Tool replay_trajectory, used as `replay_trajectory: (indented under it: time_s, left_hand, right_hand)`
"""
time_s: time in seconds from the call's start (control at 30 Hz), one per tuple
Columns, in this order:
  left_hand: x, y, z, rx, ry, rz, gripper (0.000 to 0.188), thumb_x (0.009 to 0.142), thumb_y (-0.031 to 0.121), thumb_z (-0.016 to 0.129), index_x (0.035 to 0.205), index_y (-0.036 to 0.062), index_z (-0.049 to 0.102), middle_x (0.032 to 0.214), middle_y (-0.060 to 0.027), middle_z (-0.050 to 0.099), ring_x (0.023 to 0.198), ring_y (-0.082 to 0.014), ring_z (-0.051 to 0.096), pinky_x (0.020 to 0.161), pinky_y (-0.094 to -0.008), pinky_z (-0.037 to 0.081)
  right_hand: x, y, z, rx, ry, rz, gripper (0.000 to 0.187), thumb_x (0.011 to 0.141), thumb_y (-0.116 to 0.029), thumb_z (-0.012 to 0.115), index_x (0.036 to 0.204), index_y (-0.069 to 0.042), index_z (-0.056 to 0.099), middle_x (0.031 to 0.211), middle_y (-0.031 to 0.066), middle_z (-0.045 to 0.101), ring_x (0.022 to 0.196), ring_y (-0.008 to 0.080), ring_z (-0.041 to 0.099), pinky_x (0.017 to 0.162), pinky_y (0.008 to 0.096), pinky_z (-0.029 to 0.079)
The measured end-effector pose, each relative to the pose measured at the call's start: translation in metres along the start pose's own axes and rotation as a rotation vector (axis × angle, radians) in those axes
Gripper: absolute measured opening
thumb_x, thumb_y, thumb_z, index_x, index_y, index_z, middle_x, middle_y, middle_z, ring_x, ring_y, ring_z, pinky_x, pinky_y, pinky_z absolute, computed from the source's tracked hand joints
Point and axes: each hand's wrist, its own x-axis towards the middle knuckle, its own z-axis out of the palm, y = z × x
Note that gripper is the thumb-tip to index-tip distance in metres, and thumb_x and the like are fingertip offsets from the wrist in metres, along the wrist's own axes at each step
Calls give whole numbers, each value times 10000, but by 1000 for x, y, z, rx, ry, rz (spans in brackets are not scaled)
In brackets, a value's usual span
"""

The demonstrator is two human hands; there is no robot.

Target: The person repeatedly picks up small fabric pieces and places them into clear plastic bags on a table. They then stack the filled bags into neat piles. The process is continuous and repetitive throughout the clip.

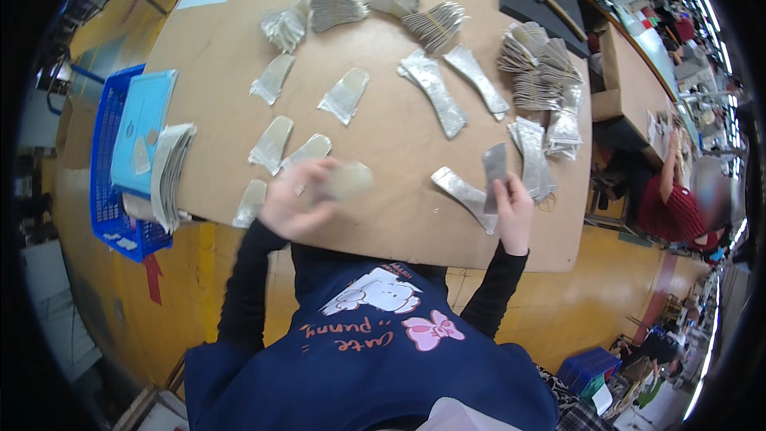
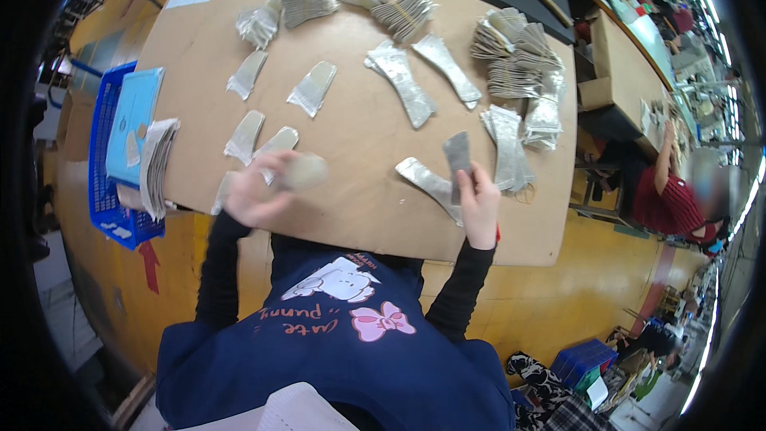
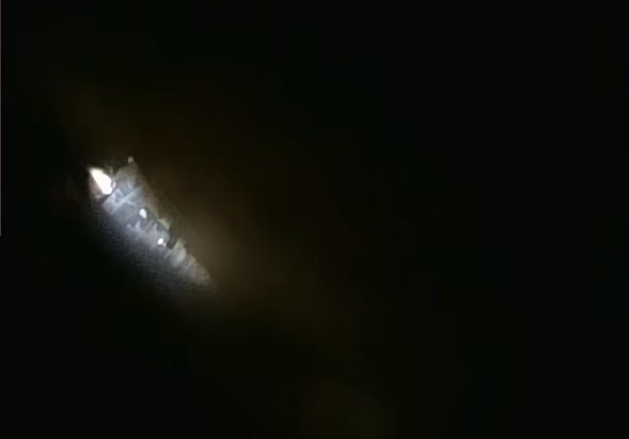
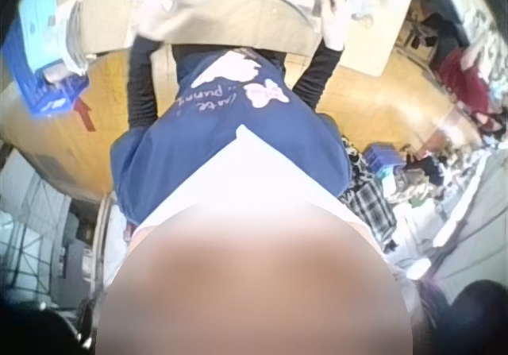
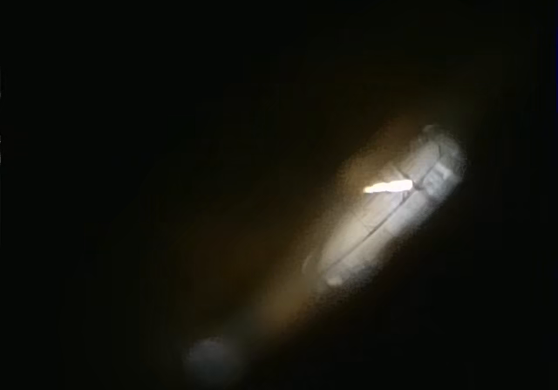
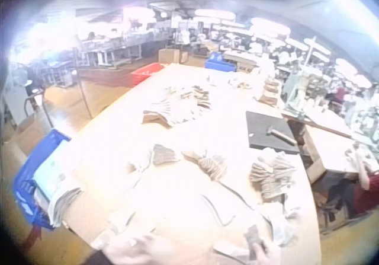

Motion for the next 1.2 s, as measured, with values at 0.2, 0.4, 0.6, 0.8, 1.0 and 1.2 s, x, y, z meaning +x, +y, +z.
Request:
replay_trajectory:
  time_s: [0.2, 0.4, 0.6, 0.8, 1.0, 1.2]
  left_hand:
    - [17, 7, 42, 123, -138, 84, 337, 772, 23, 715, 1039, 90, 522, 1303, -165, 604, 1201, -343, 576, 1129, -474, 334]
    - [42, -9, 43, 330, -97, 200, 277, 784, -16, 666, 1027, 74, 569, 1337, -127, 591, 1205, -338, 569, 1019, -429, 434]
    - [0, 9, 73, -115, -88, -329, 290, 844, 82, 741, 1052, 18, 549, 827, -40, 613, 689, -88, 566, 648, -234, 471]
    - [-22, 9, 101, -175, 17, -613, 300, 816, 105, 759, 992, 30, 528, 708, 2, 591, 603, -58, 528, 580, -230, 449]
    - [-20, 5, 109, 23, 16, -660, 269, 769, 97, 725, 963, 48, 545, 651, -2, 591, 552, -94, 562, 561, -259, 459]
    - [-19, 5, 110, 89, 19, -648, 262, 761, 96, 716, 961, 62, 552, 636, -5, 587, 545, -111, 579, 557, -272, 460]
  right_hand:
    - [-17, -22, -14, 78, 104, 41, 313, 997, -102, 610, 1244, 90, 584, 970, 27, 641, 873, 81, 584, 769, 222, 464]
    - [-33, -32, -7, 260, -98, 28, 296, 990, -75, 603, 1246, 71, 589, 992, 35, 649, 869, 76, 589, 771, 221, 472]
    - [-58, -31, 18, 182, -290, 139, 272, 969, -83, 634, 1188, 78, 621, 886, 34, 673, 774, 70, 611, 690, 218, 485]
    - [-72, -30, 37, 128, -401, 191, 232, 955, -87, 647, 1135, 59, 655, 874, 36, 684, 779, 61, 612, 696, 219, 491]
    - [-80, -27, 44, 105, -465, 242, 223, 948, -102, 650, 1112, 49, 660, 803, 47, 671, 710, 67, 585, 648, 232, 476]
    - [-81, -19, 50, 106, -379, 165, 217, 940, -116, 651, 1096, 34, 671, 751, 113, 671, 626, 114, 587, 596, 280, 475]
